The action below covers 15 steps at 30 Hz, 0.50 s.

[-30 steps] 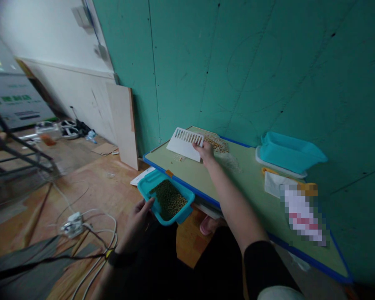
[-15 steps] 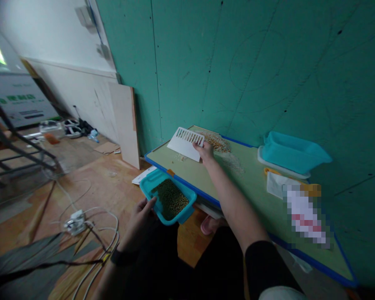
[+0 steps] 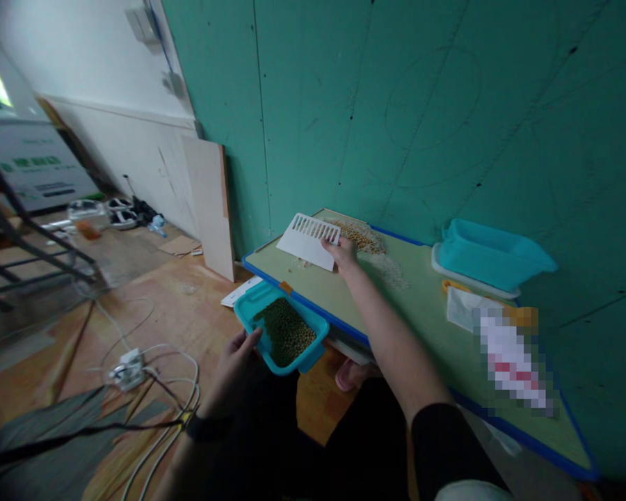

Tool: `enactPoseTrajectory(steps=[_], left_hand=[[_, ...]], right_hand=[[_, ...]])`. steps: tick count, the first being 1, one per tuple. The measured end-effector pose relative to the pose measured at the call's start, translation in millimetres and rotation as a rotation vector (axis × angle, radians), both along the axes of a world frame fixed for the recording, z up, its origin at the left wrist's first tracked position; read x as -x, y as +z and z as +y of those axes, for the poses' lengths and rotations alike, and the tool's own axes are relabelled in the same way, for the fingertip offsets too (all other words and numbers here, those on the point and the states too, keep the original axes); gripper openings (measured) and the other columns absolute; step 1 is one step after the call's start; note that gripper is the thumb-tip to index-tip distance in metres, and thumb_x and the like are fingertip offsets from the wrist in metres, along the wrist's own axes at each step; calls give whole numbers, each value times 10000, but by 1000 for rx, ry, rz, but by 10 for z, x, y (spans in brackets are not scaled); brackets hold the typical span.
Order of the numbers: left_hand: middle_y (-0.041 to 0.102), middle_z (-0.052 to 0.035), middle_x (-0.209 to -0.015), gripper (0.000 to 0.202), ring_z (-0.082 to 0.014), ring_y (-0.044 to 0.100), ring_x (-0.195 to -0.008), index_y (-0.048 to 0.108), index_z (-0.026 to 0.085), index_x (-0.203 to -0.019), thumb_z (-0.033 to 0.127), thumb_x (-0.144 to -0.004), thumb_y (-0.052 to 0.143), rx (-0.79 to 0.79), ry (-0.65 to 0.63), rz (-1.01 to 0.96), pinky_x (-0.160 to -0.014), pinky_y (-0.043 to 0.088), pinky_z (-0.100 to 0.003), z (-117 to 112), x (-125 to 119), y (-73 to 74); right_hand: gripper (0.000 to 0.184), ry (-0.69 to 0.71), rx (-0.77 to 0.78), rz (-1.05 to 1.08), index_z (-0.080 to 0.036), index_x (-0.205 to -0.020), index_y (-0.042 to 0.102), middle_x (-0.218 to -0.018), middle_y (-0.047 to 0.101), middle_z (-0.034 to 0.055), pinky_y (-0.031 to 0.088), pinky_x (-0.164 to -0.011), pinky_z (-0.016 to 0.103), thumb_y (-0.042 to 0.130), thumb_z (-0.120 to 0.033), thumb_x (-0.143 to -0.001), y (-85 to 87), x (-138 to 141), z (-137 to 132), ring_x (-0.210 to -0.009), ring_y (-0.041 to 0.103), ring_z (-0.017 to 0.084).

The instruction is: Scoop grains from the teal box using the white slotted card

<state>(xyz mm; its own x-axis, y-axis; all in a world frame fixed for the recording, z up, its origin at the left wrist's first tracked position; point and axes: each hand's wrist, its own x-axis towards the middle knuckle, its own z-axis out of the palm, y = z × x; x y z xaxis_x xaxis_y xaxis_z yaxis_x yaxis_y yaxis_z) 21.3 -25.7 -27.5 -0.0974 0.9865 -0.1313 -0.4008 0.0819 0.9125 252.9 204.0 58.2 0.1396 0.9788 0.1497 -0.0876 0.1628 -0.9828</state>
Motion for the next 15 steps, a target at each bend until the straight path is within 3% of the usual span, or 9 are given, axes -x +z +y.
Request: enactPoseTrajectory(steps=[9, 15], left_hand=[[581, 28, -556, 452, -103, 503, -485, 648, 158, -709, 568, -695, 838, 12, 17, 45, -475, 404, -213, -7, 2, 74], [616, 14, -560, 437, -113, 515, -466, 666, 159, -752, 561, -706, 833, 0, 12, 34, -466, 397, -225, -1, 1, 38]], right_hand=[[459, 62, 32, 12, -172, -785, 661, -713, 745, 28, 580, -744, 371, 938, -410, -506, 33, 92, -67, -776, 735, 246], [511, 113, 26, 15, -171, -807, 684, -721, 746, 23, 569, -706, 347, 952, -446, -470, 44, 146, -143, -713, 718, 224]])
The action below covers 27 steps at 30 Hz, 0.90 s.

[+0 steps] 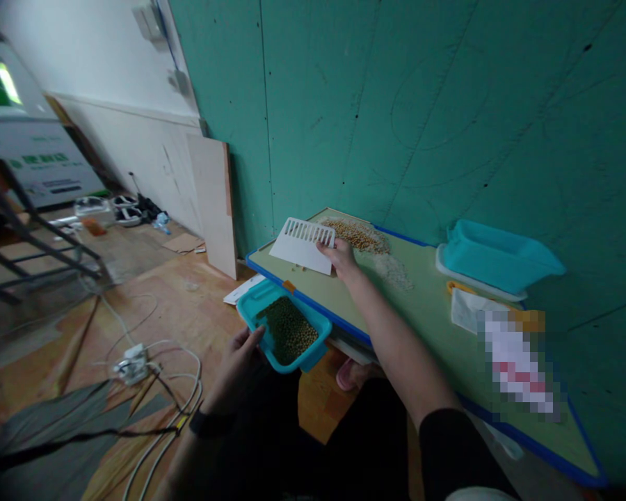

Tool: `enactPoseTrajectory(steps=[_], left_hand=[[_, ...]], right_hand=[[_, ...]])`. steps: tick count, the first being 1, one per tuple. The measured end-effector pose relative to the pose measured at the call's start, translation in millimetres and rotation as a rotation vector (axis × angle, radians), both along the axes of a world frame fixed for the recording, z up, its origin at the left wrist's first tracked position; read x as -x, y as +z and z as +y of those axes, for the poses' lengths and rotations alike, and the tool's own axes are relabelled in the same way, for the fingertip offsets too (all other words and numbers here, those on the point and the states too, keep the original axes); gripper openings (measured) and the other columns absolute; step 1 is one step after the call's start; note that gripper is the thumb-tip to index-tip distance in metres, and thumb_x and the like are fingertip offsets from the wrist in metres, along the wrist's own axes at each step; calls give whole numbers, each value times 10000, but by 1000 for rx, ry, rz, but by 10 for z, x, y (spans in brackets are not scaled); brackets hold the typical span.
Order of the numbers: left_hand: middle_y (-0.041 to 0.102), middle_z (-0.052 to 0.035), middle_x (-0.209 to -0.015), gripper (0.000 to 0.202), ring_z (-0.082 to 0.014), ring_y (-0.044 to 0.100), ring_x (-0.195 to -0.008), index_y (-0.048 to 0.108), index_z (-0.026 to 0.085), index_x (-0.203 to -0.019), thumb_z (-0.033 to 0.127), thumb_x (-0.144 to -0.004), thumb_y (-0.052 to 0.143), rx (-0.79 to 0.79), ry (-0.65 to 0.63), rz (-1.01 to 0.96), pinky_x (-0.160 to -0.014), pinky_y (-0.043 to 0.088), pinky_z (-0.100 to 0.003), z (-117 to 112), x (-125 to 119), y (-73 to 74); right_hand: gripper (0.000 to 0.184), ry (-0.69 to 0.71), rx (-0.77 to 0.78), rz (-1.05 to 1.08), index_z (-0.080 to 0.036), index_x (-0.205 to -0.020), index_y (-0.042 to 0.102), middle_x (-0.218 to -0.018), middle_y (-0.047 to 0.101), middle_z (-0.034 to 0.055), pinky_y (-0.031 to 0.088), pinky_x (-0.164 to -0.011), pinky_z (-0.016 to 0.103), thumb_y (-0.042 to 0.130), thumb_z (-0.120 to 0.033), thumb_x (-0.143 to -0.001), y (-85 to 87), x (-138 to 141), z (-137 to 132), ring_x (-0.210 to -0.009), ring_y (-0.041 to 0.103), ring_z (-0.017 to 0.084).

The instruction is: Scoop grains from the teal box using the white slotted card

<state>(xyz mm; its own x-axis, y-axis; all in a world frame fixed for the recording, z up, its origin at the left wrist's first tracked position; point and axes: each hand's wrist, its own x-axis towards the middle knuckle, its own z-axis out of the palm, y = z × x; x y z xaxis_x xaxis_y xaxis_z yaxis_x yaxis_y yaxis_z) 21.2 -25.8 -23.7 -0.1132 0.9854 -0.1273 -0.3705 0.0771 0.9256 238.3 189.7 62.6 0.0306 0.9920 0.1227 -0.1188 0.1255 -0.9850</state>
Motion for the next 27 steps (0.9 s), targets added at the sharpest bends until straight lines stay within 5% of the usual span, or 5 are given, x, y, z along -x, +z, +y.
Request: enactPoseTrajectory(steps=[14, 19, 27], left_hand=[[574, 27, -449, 469, -118, 496, -402, 586, 200, -617, 609, -687, 804, 31, 115, 43, -432, 351, -226, 115, -18, 7], [577, 27, -457, 435, -128, 507, -417, 575, 213, -597, 572, -697, 799, 39, 139, 54, -451, 359, -235, 109, -24, 95], [591, 22, -490, 410, -129, 525, -448, 602, 189, -657, 543, -722, 797, 9, 121, 21, -483, 386, -240, 113, -75, 246]], right_hand=[[536, 19, 26, 2, -179, -838, 702, -798, 769, 49, 548, -664, 328, 952, -447, -447, 15, 90, -266, -776, 725, 250], [522, -1, 29, -15, -189, -802, 702, -773, 765, 44, 539, -635, 327, 950, -460, -431, 12, 65, -571, -722, 711, 242], [326, -208, -122, -192, -229, -798, 733, -768, 768, 46, 541, -640, 336, 858, -482, -636, 64, 80, -1211, -699, 699, 236]])
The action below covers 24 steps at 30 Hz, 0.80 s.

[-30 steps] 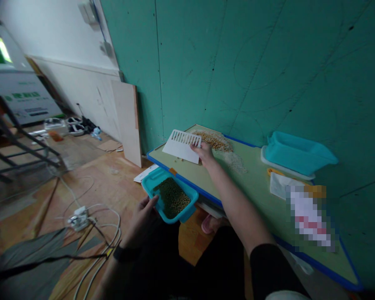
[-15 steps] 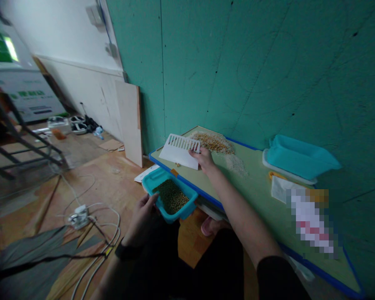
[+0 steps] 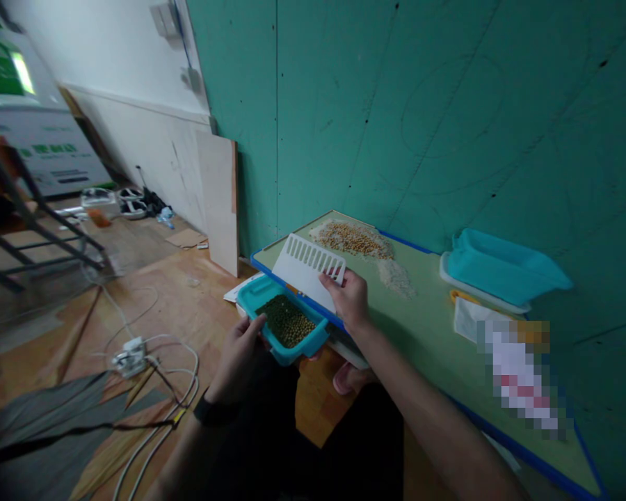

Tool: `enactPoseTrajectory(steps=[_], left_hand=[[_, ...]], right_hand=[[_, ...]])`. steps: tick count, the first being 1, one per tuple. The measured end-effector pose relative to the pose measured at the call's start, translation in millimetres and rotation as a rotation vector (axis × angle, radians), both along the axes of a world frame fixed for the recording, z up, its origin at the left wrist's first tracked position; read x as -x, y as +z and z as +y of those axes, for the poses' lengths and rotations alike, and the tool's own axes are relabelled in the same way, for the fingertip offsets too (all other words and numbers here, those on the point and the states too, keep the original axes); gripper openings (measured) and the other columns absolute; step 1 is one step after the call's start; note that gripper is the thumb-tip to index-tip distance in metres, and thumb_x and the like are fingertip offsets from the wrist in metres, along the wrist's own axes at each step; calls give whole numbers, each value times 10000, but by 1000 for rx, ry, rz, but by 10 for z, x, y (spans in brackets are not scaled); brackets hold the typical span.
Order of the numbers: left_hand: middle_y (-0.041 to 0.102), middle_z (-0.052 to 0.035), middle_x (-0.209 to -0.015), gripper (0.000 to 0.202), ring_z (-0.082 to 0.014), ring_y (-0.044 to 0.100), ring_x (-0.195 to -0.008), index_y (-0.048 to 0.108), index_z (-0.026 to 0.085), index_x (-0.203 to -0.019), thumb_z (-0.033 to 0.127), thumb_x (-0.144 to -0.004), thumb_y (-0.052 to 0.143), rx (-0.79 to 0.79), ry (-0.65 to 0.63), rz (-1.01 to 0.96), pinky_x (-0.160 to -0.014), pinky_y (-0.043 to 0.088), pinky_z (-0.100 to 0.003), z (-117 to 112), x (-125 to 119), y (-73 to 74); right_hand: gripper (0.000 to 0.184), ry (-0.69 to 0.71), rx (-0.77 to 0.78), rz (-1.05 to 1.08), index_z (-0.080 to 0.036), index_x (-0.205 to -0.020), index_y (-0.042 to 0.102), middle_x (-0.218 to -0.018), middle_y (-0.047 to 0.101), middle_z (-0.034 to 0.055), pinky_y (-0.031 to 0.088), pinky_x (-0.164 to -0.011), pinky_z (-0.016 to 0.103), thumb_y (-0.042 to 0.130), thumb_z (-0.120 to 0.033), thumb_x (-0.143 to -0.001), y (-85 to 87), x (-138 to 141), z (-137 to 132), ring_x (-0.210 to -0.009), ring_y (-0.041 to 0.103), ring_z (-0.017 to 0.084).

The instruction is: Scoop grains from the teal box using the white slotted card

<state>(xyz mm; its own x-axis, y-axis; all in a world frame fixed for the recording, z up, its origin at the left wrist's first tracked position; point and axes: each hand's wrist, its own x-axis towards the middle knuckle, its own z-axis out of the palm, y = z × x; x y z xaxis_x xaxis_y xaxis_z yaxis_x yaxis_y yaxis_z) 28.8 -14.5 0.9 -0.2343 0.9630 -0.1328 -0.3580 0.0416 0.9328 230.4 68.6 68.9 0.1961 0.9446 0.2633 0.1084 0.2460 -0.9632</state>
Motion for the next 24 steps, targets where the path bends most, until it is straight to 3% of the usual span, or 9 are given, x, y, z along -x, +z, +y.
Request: enactPoseTrajectory(steps=[4, 8, 12, 14, 18, 22, 24], left_hand=[[593, 19, -491, 420, -122, 524, -443, 590, 186, -641, 542, -730, 793, -11, 9, 15, -481, 386, -234, -16, -14, -5], [591, 22, -491, 434, -118, 515, -437, 602, 182, -662, 560, -715, 808, -14, -1, -6, -465, 383, -228, -19, -24, -110], [592, 22, -483, 473, -119, 529, -436, 593, 183, -646, 594, -694, 822, -15, -39, -19, -466, 402, -228, -15, -48, -214], [602, 21, -492, 478, -121, 541, -444, 601, 181, -653, 602, -691, 824, -25, -70, -28, -474, 413, -229, -15, -61, -232], [610, 17, -501, 512, -111, 531, -442, 612, 168, -641, 622, -650, 847, -35, -108, -22, -458, 391, -220, -26, -77, -204], [600, 20, -490, 524, -113, 523, -447, 610, 166, -636, 622, -624, 868, -30, -126, -37, -462, 404, -222, -47, -80, -186], [613, 21, -509, 507, -111, 518, -456, 625, 164, -667, 606, -635, 872, -20, -133, -54, -470, 410, -223, -55, -76, -198]], right_hand=[[219, -42, -111, -216, -269, -785, 718, -789, 770, 46, 540, -668, 346, 763, -483, -772, 11, 86, -276, -712, 704, 246], [234, -110, -194, -476, -295, -792, 637, -744, 741, 55, 506, -638, 334, 644, -508, -888, -28, 216, -457, -665, 692, 241], [193, -73, -349, -721, -270, -870, 588, -746, 739, 79, 471, -601, 288, 512, -400, -992, -20, 454, -525, -655, 715, 221], [174, -41, -384, -899, -225, -963, 590, -794, 756, 100, 473, -607, 265, 447, -303, -1024, 20, 616, -522, -689, 734, 211], [275, -46, -300, -1323, -108, -1197, 535, -893, 758, 170, 512, -643, 267, 325, -122, -1019, 153, 929, -414, -822, 758, 236], [357, 30, -222, -1444, -88, -1300, 478, -950, 749, 193, 555, -685, 295, 278, -94, -1005, 289, 1109, -184, -876, 756, 247], [403, 69, -251, -1435, -99, -1377, 434, -1079, 732, 221, 571, -698, 326, 278, -111, -1005, 347, 1154, -63, -874, 754, 255]])
